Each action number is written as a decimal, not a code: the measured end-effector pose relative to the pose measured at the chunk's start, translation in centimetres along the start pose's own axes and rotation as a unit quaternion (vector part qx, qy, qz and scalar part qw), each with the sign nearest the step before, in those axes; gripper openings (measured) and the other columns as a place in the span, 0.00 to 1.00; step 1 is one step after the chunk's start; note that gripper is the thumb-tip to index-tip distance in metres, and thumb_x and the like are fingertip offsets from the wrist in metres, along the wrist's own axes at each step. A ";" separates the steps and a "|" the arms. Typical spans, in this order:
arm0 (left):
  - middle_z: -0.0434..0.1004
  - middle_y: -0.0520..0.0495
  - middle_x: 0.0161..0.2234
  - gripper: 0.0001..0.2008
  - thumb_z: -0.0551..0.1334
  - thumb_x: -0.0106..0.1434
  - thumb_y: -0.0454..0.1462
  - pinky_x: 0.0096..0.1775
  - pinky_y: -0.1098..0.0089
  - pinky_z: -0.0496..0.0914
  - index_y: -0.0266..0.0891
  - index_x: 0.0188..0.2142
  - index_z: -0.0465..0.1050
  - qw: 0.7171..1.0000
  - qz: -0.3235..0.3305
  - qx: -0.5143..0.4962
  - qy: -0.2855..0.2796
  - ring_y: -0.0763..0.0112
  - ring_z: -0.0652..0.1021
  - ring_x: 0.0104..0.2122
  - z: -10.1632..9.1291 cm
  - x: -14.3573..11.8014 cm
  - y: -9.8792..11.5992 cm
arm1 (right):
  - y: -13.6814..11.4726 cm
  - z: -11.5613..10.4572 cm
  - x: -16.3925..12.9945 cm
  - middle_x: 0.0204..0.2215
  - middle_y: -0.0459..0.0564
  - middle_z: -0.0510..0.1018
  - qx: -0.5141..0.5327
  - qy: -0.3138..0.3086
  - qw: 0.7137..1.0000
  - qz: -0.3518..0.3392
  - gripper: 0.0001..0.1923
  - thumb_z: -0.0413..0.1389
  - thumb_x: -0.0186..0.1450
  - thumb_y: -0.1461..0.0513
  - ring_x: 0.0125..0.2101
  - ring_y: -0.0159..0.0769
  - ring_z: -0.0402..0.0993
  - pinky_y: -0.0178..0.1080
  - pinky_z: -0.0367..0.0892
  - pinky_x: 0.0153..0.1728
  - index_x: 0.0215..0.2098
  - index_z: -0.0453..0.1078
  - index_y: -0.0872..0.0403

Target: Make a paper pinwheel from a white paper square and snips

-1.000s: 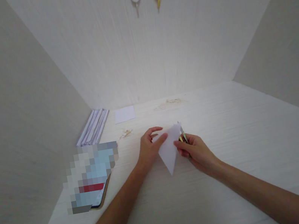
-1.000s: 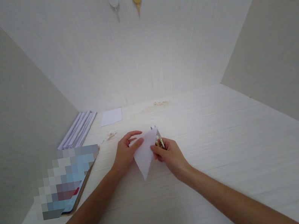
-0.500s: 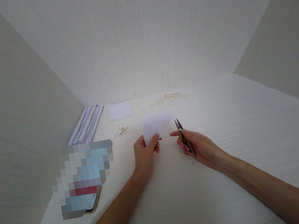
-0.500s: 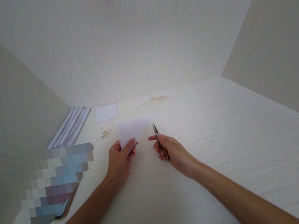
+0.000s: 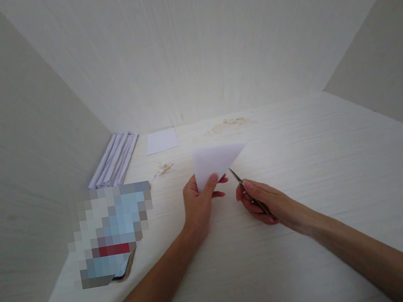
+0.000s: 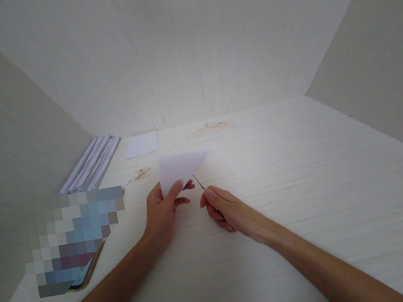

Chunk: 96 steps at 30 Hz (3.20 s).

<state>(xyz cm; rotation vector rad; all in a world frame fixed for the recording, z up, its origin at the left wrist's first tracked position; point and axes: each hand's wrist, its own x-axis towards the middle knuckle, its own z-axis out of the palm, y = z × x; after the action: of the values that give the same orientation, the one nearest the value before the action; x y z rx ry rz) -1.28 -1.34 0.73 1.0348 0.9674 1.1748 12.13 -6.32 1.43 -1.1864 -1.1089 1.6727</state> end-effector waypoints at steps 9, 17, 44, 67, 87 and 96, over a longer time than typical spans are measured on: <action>0.77 0.45 0.30 0.12 0.61 0.51 0.40 0.23 0.76 0.67 0.34 0.33 0.69 1.000 -0.009 -0.009 -0.017 0.67 0.77 0.31 0.0 -0.1 0.1 | 0.0 -0.1 0.0 0.10 0.36 0.53 -0.041 -0.016 0.999 -0.009 0.18 0.43 0.61 0.51 0.10 0.20 0.44 0.28 0.39 0.09 0.21 0.54 0.54; 0.77 0.44 0.28 0.11 0.61 0.51 0.40 0.23 0.76 0.68 0.33 0.31 0.70 0.999 -0.013 -0.021 -0.027 0.67 0.78 0.29 0.0 -0.1 0.0 | 0.0 -0.1 0.1 0.09 0.36 0.53 -0.055 -0.010 0.998 -0.018 0.19 0.44 0.61 0.51 0.10 0.20 0.44 0.28 0.40 0.09 0.19 0.53 0.54; 0.78 0.43 0.30 0.12 0.62 0.50 0.39 0.24 0.76 0.69 0.33 0.33 0.69 0.999 -0.024 -0.024 -0.033 0.67 0.78 0.29 0.0 0.0 0.1 | -0.2 0.2 0.0 0.09 0.35 0.52 -0.061 0.014 0.998 -0.009 0.19 0.45 0.60 0.51 0.09 0.19 0.43 0.27 0.40 0.09 0.18 0.52 0.54; 0.78 0.44 0.29 0.11 0.62 0.51 0.38 0.25 0.76 0.69 0.33 0.33 0.69 0.998 -0.030 -0.035 -0.031 0.68 0.78 0.29 0.1 -0.1 0.2 | 0.0 0.2 0.0 0.09 0.36 0.53 -0.068 0.023 0.997 -0.015 0.19 0.45 0.60 0.51 0.09 0.20 0.44 0.28 0.40 0.09 0.18 0.52 0.54; 0.78 0.42 0.31 0.13 0.62 0.50 0.40 0.27 0.74 0.69 0.32 0.33 0.70 0.998 -0.040 -0.034 -0.032 0.67 0.78 0.30 0.1 0.0 0.0 | 0.1 0.3 0.1 0.09 0.36 0.53 -0.077 0.032 0.996 -0.027 0.20 0.45 0.59 0.50 0.10 0.20 0.44 0.29 0.41 0.10 0.18 0.52 0.54; 0.78 0.42 0.31 0.14 0.62 0.49 0.41 0.28 0.73 0.70 0.33 0.33 0.71 0.998 -0.043 -0.039 -0.029 0.67 0.78 0.30 0.0 0.0 -0.1 | -0.2 0.5 0.1 0.09 0.36 0.53 -0.093 0.039 0.994 -0.030 0.20 0.45 0.59 0.49 0.10 0.21 0.44 0.29 0.41 0.10 0.17 0.52 0.53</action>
<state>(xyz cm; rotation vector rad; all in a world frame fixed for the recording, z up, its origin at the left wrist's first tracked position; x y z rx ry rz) -1.24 -1.37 0.68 0.9511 0.9046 1.0973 11.65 -6.26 1.64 -1.3106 -1.2605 1.4906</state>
